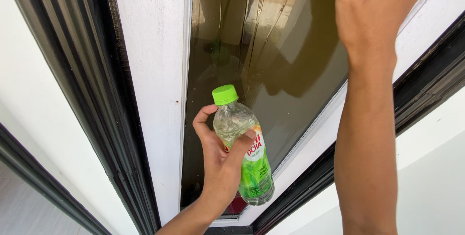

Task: The person wipes a glass pane in a door using a cloth and liquid from two different plastic bottles.

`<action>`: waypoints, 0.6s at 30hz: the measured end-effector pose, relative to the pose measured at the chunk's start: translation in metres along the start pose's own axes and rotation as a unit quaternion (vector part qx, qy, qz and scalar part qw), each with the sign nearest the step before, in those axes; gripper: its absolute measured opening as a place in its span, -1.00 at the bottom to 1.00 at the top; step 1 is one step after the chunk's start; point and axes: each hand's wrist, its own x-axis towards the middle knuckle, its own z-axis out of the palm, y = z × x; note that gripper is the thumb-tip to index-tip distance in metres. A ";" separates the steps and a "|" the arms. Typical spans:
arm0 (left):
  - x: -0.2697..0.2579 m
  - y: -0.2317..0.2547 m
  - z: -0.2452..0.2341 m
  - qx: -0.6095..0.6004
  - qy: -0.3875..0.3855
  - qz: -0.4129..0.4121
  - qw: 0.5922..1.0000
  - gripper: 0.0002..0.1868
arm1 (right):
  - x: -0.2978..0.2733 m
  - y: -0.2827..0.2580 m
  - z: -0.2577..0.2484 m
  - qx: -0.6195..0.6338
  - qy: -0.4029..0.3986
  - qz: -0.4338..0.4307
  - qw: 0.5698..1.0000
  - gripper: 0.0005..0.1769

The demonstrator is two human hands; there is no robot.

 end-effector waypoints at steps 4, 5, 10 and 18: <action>0.006 0.000 -0.010 0.000 -0.052 -0.033 0.998 -0.18 | -0.040 -0.005 -0.010 -0.001 -0.010 0.011 1.000 -0.49; 0.009 0.001 -0.012 0.010 -0.062 -0.030 0.998 -0.15 | -0.059 -0.012 -0.012 0.000 -0.008 0.006 1.000 -0.49; 0.016 0.008 -0.025 0.080 -0.089 -0.071 0.990 -0.29 | -0.126 -0.048 -0.021 -0.018 -0.013 -0.015 1.000 -0.49; 0.019 0.027 -0.023 0.134 -0.134 -0.095 0.977 -0.56 | 0.022 -0.003 -0.019 -0.031 -0.006 -0.025 0.999 -0.41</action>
